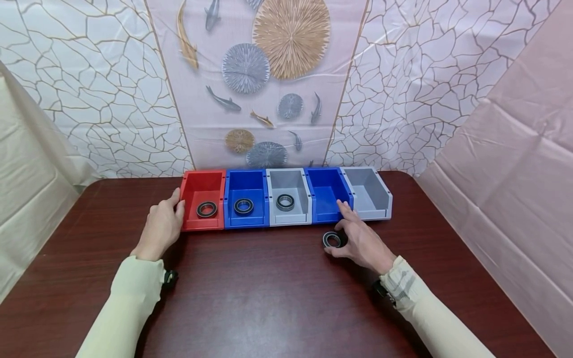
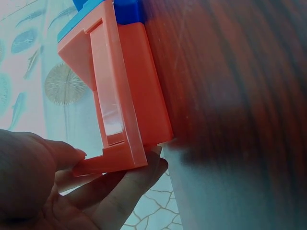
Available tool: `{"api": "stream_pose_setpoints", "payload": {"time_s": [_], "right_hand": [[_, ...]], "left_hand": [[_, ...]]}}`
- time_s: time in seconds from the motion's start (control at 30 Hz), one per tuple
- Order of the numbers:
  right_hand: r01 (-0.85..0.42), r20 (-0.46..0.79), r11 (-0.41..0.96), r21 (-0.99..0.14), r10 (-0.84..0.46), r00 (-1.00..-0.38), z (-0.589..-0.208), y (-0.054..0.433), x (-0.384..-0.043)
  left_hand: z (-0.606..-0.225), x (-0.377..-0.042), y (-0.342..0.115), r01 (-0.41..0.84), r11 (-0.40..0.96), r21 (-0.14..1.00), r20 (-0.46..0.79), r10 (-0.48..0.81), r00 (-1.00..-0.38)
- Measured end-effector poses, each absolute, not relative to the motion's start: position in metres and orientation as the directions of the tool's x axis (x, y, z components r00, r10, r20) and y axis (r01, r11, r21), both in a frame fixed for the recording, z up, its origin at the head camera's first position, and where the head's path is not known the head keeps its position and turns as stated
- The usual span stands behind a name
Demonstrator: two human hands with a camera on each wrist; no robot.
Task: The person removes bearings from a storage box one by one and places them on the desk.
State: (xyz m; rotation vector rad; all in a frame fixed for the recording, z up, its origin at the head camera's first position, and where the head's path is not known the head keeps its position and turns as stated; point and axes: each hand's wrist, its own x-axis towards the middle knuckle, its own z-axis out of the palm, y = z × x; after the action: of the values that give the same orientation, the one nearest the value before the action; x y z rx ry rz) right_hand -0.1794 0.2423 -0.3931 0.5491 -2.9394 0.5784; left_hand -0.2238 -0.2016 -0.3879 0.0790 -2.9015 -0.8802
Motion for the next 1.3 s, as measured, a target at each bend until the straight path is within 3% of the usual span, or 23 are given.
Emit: {"api": "stream_pose_setpoints", "payload": {"time_s": [1.3], "right_hand": [[-0.369, 0.195, 0.875, -0.313, -0.321, -0.927, -0.373, 0.235, -0.193]], "left_hand": [[-0.388, -0.221, -0.203, 0.008, 0.829, 0.559, 0.097, -0.056, -0.994]]}}
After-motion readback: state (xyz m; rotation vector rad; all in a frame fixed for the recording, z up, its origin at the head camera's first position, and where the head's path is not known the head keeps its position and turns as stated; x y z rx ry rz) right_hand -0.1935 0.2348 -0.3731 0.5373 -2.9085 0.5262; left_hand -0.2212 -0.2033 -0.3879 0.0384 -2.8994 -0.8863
